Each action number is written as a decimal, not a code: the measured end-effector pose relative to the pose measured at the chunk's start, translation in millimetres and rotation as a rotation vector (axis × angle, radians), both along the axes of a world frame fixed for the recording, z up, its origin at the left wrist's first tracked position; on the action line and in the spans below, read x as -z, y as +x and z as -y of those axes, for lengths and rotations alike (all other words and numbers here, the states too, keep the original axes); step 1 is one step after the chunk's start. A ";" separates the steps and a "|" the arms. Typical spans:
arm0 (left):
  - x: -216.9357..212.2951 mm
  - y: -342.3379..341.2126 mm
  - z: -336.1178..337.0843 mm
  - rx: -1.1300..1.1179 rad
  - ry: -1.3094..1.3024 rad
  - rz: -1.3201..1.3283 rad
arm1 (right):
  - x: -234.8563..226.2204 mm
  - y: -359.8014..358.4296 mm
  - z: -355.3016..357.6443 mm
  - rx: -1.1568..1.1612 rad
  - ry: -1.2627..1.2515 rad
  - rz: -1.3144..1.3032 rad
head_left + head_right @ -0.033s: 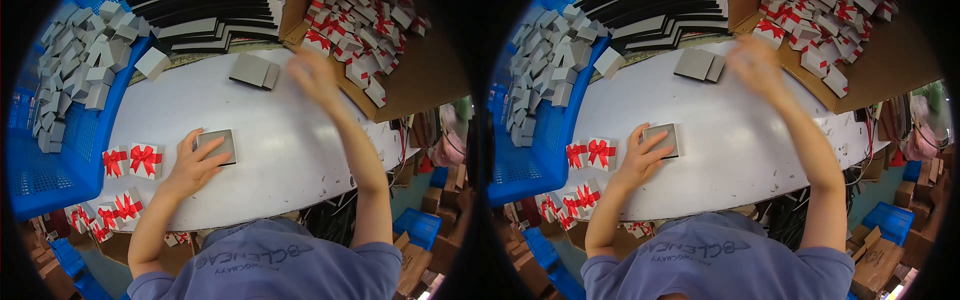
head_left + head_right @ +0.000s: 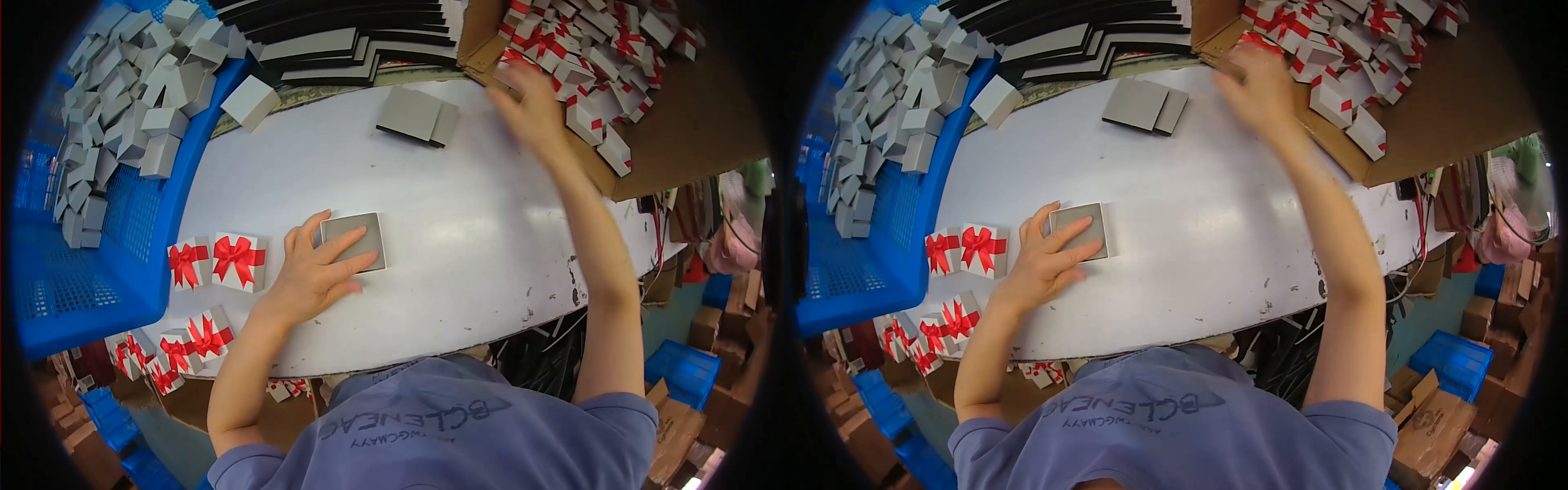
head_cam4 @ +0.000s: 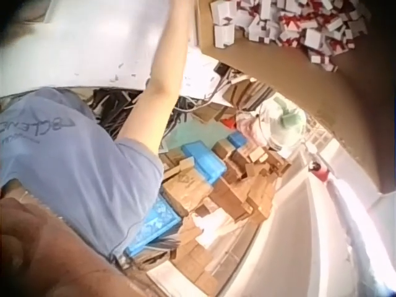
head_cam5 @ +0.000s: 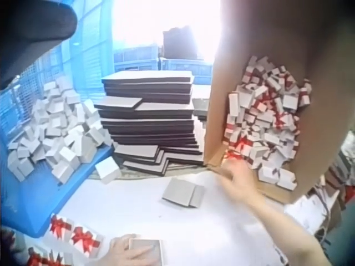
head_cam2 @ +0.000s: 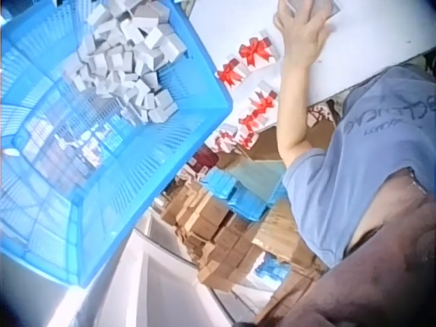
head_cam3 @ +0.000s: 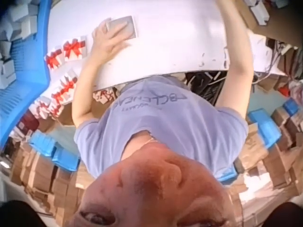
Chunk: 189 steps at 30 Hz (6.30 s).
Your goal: Packaging small white gift boxes with red bows into grey protective sleeves/boxes.
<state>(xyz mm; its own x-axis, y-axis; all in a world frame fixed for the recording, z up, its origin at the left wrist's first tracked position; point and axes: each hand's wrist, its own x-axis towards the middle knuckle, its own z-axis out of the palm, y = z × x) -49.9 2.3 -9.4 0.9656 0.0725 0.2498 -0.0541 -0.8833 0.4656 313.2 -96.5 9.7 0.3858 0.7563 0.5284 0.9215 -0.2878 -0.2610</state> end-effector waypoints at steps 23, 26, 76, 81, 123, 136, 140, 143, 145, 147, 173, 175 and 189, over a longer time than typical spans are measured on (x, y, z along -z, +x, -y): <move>0.1 59.9 16.1 -0.043 -0.001 0.015 | 26.2 -152.6 64.4 -0.554 -0.117 -0.102; -14.7 37.4 1.6 -0.170 0.122 -0.113 | 11.1 -144.3 39.2 -0.677 -0.250 -0.119; 36.4 45.8 -16.2 -0.088 -0.405 0.295 | -6.6 -79.6 3.0 -0.362 0.165 -1.248; 34.1 69.6 -11.4 0.038 -0.574 0.356 | 8.5 -121.7 2.7 -0.251 -0.244 -0.899; -50.2 19.3 -253.4 -0.725 -0.277 0.028 | 44.7 -71.4 -33.1 -0.150 -0.070 0.017; -60.0 29.1 -112.0 -0.343 0.152 -0.220 | 51.4 -67.7 -27.8 -0.211 0.000 0.052; -72.0 43.2 -89.9 -0.253 -0.017 -0.406 | 46.5 -71.8 -20.8 -0.200 -0.011 -0.012; -83.0 40.8 -83.8 -0.255 -0.005 -0.368 | 39.4 -74.6 -8.7 -0.199 -0.046 -0.078; -94.4 35.2 -74.6 -0.308 0.092 -0.088 | 35.3 -72.4 2.0 -0.225 0.021 -0.199; -108.9 31.7 -47.3 -0.359 -0.006 0.022 | 26.4 -74.5 17.2 -0.147 0.084 -0.273; 40.6 37.6 54.5 0.101 -0.201 0.332 | 10.5 -113.5 91.5 -0.556 -0.163 -0.072; 25.6 19.2 45.2 0.073 -0.020 0.203 | 25.2 -22.9 89.4 -0.108 0.128 -0.178; 39.8 53.5 43.1 -0.036 -0.349 0.358 | 11.9 -131.6 52.7 -0.031 0.092 -1.574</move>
